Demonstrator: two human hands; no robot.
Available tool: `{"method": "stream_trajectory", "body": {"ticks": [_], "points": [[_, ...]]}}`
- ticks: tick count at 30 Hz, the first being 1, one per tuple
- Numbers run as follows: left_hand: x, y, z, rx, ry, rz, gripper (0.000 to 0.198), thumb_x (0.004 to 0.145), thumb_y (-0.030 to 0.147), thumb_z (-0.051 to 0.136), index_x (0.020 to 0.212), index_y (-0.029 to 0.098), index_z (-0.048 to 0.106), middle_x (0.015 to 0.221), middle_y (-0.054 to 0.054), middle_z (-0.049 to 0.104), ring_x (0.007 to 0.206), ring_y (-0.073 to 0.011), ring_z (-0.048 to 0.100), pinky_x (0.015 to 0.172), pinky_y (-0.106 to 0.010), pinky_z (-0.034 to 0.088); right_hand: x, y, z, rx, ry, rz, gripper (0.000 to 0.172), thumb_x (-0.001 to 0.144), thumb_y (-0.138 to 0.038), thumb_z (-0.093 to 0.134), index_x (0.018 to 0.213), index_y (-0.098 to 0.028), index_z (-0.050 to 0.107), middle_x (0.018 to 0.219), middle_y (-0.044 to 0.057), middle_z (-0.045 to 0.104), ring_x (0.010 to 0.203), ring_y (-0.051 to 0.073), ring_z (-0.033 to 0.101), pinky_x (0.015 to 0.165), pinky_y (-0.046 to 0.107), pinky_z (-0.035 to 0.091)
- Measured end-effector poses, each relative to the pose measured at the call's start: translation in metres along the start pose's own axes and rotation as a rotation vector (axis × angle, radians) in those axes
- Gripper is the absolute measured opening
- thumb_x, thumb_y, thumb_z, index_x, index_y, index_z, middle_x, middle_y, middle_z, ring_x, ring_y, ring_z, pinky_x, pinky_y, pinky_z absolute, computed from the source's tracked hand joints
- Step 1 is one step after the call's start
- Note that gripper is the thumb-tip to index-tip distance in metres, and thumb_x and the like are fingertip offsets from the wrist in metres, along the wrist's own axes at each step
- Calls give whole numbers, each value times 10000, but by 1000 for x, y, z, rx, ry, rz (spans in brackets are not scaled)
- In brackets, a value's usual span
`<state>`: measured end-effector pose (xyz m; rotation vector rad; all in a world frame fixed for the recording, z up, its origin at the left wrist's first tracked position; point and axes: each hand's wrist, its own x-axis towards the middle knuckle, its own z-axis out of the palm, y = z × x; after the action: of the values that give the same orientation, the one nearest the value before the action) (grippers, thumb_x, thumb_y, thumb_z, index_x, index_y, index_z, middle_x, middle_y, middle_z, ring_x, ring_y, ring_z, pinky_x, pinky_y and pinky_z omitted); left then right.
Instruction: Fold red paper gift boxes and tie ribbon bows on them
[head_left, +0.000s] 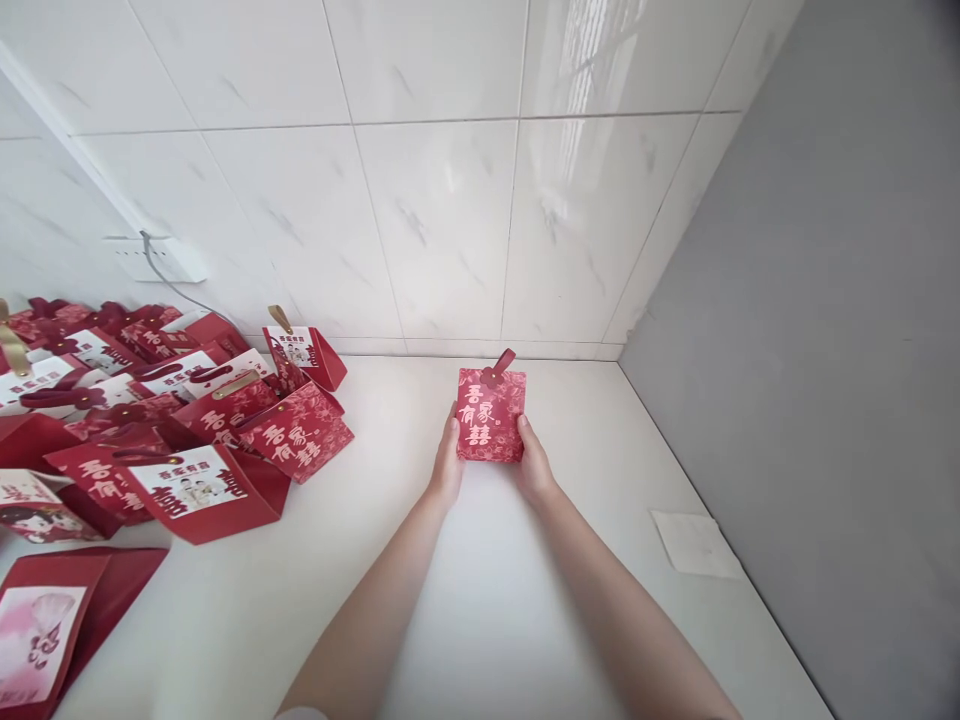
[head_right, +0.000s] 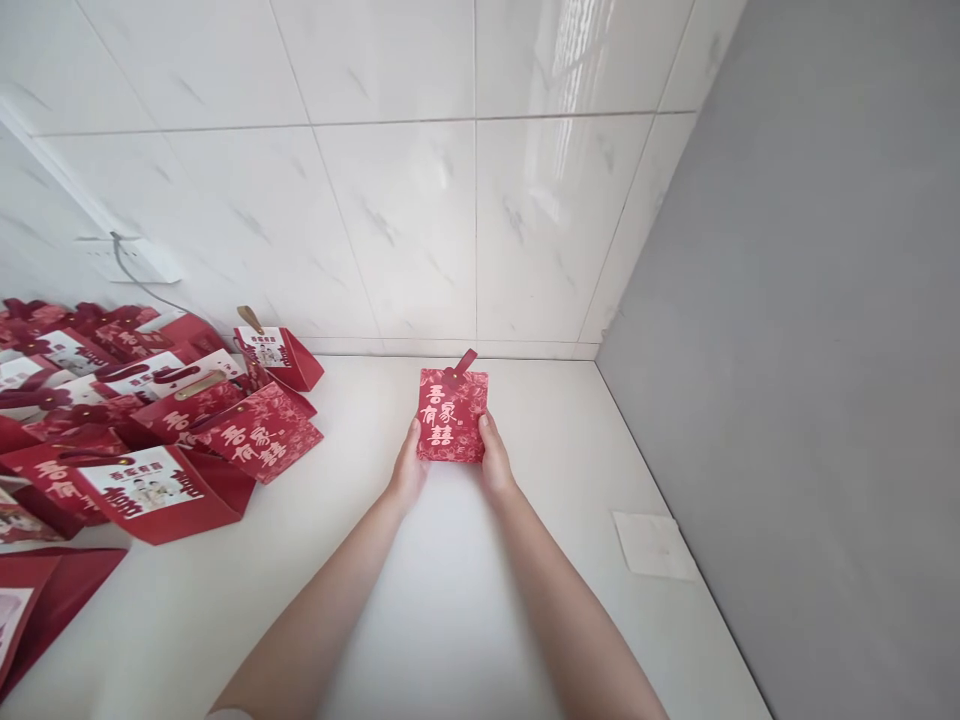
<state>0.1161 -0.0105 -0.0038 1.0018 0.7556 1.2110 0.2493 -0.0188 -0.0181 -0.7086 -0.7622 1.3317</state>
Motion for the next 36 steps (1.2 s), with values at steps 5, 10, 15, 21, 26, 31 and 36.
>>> {"method": "stream_trajectory", "body": {"ticks": [5,10,15,21,26,31,36], "points": [[5,9,-17,-85,-69,-135,519,906,553,493,1310,229,529,1342,-101,579,1224,-263,551,992,-425,468,7,-6,-10,-15,-45,50,427,896,-514,577,1270,-309,564,1380,17,560,1256,242,525,1048,406,428],[9,7,-23,-114,-81,-168,465,879,531,559,1196,195,613,1266,-107,629,1178,-261,582,990,-420,473,10,-14,-17,6,-129,113,440,865,-481,622,1245,-265,581,1341,61,587,1205,294,558,996,438,459],[13,8,-23,-234,-48,-284,537,904,567,481,1305,217,552,1341,-99,588,1202,-271,567,972,-424,488,8,-15,-13,18,-169,105,468,861,-486,613,1283,-292,556,1370,39,565,1243,294,526,988,437,462],[16,12,-25,-270,-7,-342,558,891,607,465,1269,212,573,1347,-109,582,1124,-268,606,857,-399,541,9,-16,-13,37,-196,128,453,869,-454,618,1294,-314,546,1338,20,589,1230,261,532,1013,420,437],[14,9,-25,-279,-26,-307,525,890,559,507,1279,210,553,1353,-120,572,1131,-275,601,933,-454,513,13,-15,-14,82,-152,184,361,885,-447,584,1210,-292,612,1280,11,626,1189,243,553,974,388,467],[10,8,-22,-188,-79,-192,567,883,420,586,1415,360,398,1452,-54,483,1198,-260,566,1006,-491,460,17,-12,-17,125,-101,233,306,897,-462,541,1124,-291,656,1160,-11,681,1103,215,593,901,345,505],[11,8,-23,-118,-126,-169,657,834,500,627,1428,420,359,1478,-49,448,1188,-283,575,1004,-519,453,18,-11,-19,109,-50,234,283,887,-470,529,1051,-286,667,1120,-20,694,1051,216,616,863,339,520]]}}
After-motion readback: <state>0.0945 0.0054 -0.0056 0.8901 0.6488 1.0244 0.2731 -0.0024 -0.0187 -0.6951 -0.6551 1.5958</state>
